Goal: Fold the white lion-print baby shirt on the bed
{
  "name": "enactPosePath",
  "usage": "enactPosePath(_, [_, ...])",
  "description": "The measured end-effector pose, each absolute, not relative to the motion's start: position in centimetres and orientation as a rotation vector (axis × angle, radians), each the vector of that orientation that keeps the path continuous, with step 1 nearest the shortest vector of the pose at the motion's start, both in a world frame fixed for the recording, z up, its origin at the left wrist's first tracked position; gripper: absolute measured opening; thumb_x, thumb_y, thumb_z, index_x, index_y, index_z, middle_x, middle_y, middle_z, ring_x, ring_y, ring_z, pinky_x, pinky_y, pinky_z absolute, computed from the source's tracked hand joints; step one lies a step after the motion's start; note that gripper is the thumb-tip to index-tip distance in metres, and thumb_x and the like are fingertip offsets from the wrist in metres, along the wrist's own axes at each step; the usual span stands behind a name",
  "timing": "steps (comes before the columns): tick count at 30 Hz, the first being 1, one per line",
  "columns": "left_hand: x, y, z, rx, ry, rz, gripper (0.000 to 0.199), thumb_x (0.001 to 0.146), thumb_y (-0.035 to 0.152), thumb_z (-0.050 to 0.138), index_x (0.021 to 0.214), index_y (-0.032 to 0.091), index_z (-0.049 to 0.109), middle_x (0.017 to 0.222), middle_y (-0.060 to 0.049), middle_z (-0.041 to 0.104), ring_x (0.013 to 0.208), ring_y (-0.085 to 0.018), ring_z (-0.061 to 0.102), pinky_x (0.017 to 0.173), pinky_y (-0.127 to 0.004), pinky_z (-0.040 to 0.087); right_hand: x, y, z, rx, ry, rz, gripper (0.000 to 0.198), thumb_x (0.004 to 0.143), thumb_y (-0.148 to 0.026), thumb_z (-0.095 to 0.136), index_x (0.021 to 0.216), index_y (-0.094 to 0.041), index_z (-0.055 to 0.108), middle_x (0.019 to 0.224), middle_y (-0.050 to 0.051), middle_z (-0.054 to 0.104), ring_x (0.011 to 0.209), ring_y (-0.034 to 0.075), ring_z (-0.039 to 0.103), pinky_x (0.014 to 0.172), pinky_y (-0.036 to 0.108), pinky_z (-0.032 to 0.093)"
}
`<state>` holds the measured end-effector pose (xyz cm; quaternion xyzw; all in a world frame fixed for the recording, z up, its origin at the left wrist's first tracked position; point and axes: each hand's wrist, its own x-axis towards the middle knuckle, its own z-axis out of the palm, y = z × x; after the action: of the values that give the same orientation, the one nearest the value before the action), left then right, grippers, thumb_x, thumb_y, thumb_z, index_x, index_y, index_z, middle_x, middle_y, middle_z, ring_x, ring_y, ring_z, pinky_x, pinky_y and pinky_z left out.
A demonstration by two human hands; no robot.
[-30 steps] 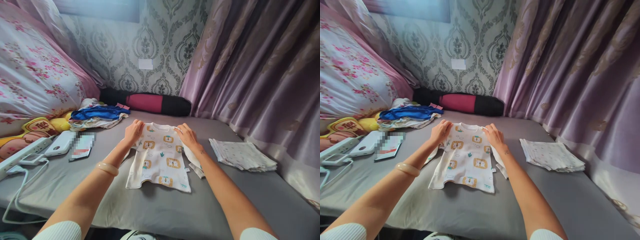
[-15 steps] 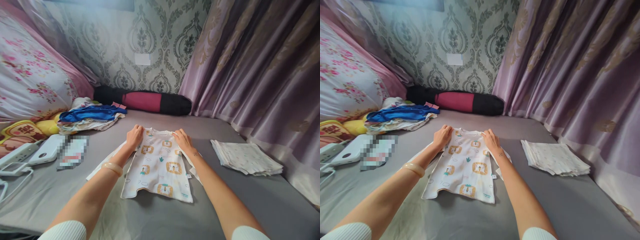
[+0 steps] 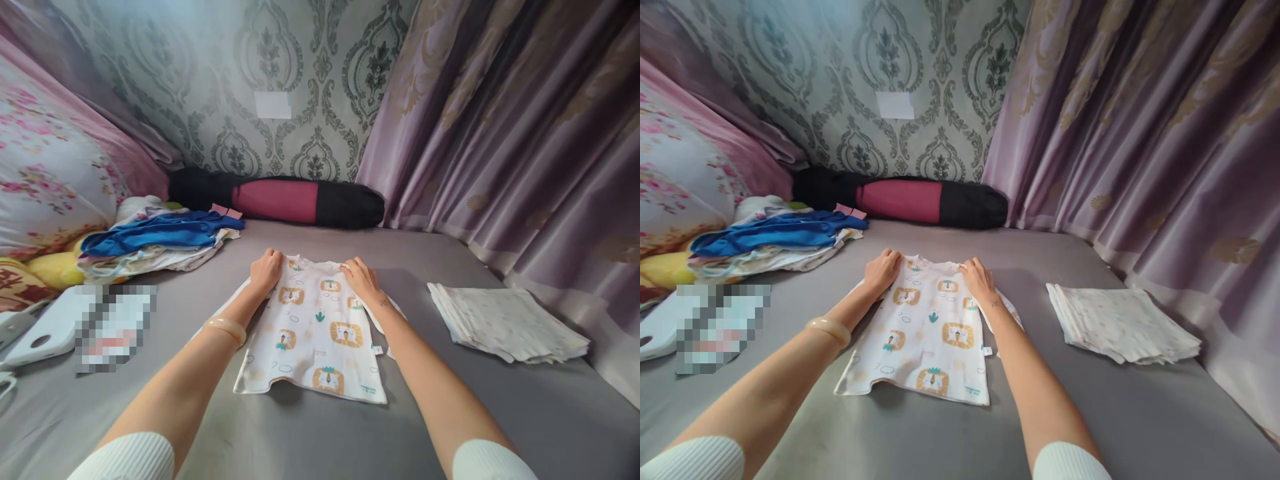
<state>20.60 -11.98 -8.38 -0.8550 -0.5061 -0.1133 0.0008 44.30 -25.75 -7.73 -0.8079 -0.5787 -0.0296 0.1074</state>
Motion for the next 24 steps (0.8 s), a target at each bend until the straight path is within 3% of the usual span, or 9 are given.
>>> enactPosePath(15, [21.8, -9.3, -7.9, -2.719, -1.591, -0.216, 0.038, 0.101, 0.034, 0.027, 0.113, 0.021, 0.060, 0.115, -0.011, 0.059, 0.098, -0.024, 0.064, 0.075, -0.032, 0.045, 45.7, -22.8, -8.1, -2.383, -1.685, 0.054, 0.030, 0.101, -0.039, 0.040, 0.117, -0.025, 0.062, 0.121, 0.007, 0.061, 0.105, 0.021, 0.060, 0.082, 0.029, 0.041])
enactPosePath(20, [22.3, -10.3, -6.6, -2.654, -1.489, -0.306, 0.031, 0.096, 0.028, 0.038, 0.117, 0.019, 0.059, 0.122, -0.014, 0.058, 0.117, -0.029, 0.053, 0.094, -0.040, 0.040, 45.5, -22.3, -7.7, -2.334, -1.784, -0.011, 0.030, 0.099, -0.027, 0.043, 0.121, -0.021, 0.061, 0.123, 0.010, 0.062, 0.117, 0.024, 0.053, 0.094, 0.032, 0.036])
enactPosePath(24, [23.8, -12.5, -6.1, -2.848, -1.278, -0.263, 0.030, 0.096, 0.025, 0.036, 0.110, 0.017, 0.062, 0.114, -0.014, 0.062, 0.108, -0.028, 0.057, 0.091, -0.040, 0.042, 44.6, -21.6, -7.4, -2.260, -1.887, -0.036, 0.033, 0.098, -0.021, 0.040, 0.124, -0.020, 0.061, 0.125, 0.010, 0.062, 0.118, 0.025, 0.050, 0.098, 0.036, 0.031])
